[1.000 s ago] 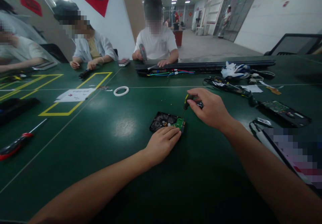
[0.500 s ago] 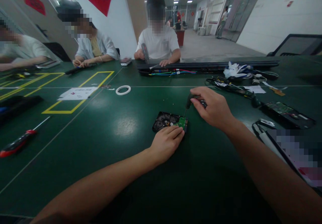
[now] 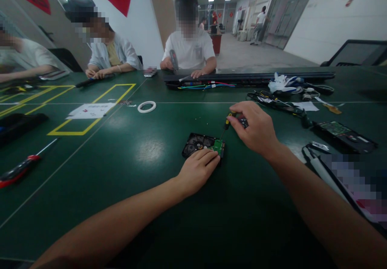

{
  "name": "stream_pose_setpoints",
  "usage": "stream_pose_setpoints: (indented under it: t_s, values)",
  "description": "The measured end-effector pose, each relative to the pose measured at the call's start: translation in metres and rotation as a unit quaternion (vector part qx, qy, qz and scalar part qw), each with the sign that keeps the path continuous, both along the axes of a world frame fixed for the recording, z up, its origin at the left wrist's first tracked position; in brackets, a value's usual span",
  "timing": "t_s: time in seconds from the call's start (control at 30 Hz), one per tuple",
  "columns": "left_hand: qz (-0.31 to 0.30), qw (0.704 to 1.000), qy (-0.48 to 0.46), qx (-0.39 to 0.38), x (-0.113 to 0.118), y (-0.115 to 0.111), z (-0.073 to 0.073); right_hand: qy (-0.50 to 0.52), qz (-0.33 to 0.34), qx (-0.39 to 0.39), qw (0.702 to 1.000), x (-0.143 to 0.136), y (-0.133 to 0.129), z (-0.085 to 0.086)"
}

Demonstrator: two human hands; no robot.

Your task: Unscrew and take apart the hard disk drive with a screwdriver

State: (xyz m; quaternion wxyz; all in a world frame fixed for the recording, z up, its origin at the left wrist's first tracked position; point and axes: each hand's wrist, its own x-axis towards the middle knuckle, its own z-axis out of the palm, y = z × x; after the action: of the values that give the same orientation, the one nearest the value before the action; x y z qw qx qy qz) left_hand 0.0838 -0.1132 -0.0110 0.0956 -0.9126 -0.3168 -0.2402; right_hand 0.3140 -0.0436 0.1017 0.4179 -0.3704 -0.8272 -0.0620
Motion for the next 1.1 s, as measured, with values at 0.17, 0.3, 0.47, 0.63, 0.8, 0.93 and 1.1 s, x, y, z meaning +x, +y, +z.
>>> stream_pose_setpoints:
  t_s: [0.17,0.3,0.47,0.63,0.8,0.93,1.1]
  values:
    - [0.013,1.0,0.006,-0.002,-0.0002,-0.0005,0.0006,-0.002,0.017,0.006,1.0,-0.0001,-0.0017,0.0003]
    - [0.015,1.0,0.01,-0.006,-0.0003,-0.0009,0.0012,-0.029,0.042,0.007,0.999,0.0025,0.0,0.0005]
    - [0.013,1.0,0.014,-0.005,-0.0006,0.0001,0.0,-0.015,0.012,0.011,1.0,0.0025,0.0015,0.0001]
    - [0.01,1.0,0.008,-0.001,-0.0017,0.002,-0.0045,-0.012,0.033,0.018,0.999,0.001,0.0007,-0.0003]
    - [0.008,1.0,0.006,-0.011,-0.0027,0.0023,-0.0054,-0.023,0.025,0.004,0.999,0.0035,0.0016,0.0008]
    - [0.006,1.0,0.008,-0.015,-0.0022,0.0016,-0.002,-0.008,0.015,-0.003,1.0,0.0033,0.0022,0.0016]
    - [0.005,1.0,0.01,-0.018,-0.002,0.0017,-0.0002,-0.011,0.035,0.014,0.999,0.0029,0.0019,0.0007]
